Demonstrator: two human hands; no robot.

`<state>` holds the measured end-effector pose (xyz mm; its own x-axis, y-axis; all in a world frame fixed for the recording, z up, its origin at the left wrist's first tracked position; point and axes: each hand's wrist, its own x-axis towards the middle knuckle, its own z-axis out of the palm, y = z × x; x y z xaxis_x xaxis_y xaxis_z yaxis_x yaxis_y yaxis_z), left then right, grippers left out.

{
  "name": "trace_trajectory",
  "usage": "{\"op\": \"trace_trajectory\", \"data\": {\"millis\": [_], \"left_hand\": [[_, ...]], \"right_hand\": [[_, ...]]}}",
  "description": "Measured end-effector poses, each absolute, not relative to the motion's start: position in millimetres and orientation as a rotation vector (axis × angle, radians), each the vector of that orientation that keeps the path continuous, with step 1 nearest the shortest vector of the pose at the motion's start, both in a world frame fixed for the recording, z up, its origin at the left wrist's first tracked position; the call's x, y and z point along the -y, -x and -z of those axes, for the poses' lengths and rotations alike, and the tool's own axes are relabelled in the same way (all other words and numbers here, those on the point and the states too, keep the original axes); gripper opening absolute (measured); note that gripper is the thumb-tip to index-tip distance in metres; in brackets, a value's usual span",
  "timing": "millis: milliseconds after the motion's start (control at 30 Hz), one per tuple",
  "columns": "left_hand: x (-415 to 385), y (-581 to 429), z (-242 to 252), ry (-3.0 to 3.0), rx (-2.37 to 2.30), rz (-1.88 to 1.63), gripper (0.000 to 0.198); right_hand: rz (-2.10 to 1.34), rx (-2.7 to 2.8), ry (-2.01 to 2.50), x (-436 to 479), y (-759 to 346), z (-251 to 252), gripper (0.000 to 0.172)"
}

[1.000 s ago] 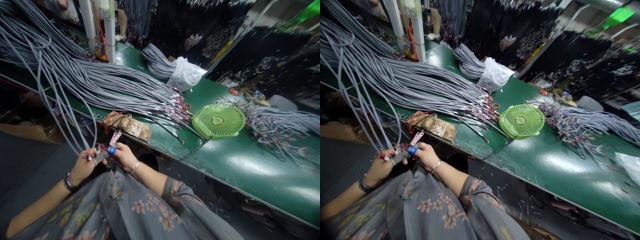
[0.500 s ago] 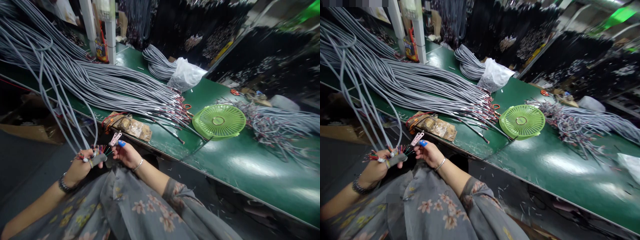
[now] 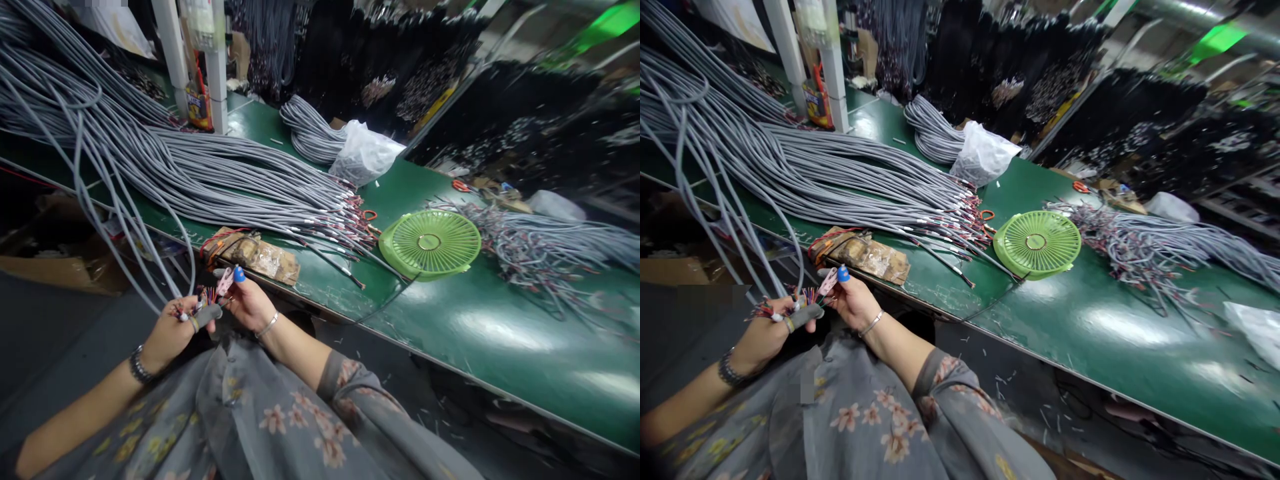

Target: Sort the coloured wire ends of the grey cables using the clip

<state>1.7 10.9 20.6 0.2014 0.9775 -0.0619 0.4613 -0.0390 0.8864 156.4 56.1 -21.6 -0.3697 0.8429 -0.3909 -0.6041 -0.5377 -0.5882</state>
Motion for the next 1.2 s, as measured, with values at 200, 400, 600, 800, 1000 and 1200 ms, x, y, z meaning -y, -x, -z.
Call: {"op": "trace_trajectory", "data": {"millis": [200,400,600,800,1000,1200], "left_hand": [[-13,-4,-22,-1.622,-1.347,-0.752,0.030],[-11,-3,-24,-1.624,-1.354,-0.779,0.034],[-6,4,-21,-1.629,-1.394,-0.769,0.038],[-2,8,-21,-1.638,-1.360,-0.832,0.032],[-5,3,-21,-1.622,-1.395,-0.823,0.034],[-10,-5,-20,-1.580,-1.407,-0.786,0.035]], "right_hand": [[-1.960,0.387,0.845,-55,-153,17,0.039],[-2.007,0.408,0.837,-54,-155,16,0.046],[-2.146,0.404,0.775,-55,-163,14,0.059],[-2.150,0.420,0.773,-57,-166,13,0.054],[-2.075,0.498,0.781,-57,-164,18,0.044],[-1.972,0.471,0.808,-57,-158,23,0.038]]}}
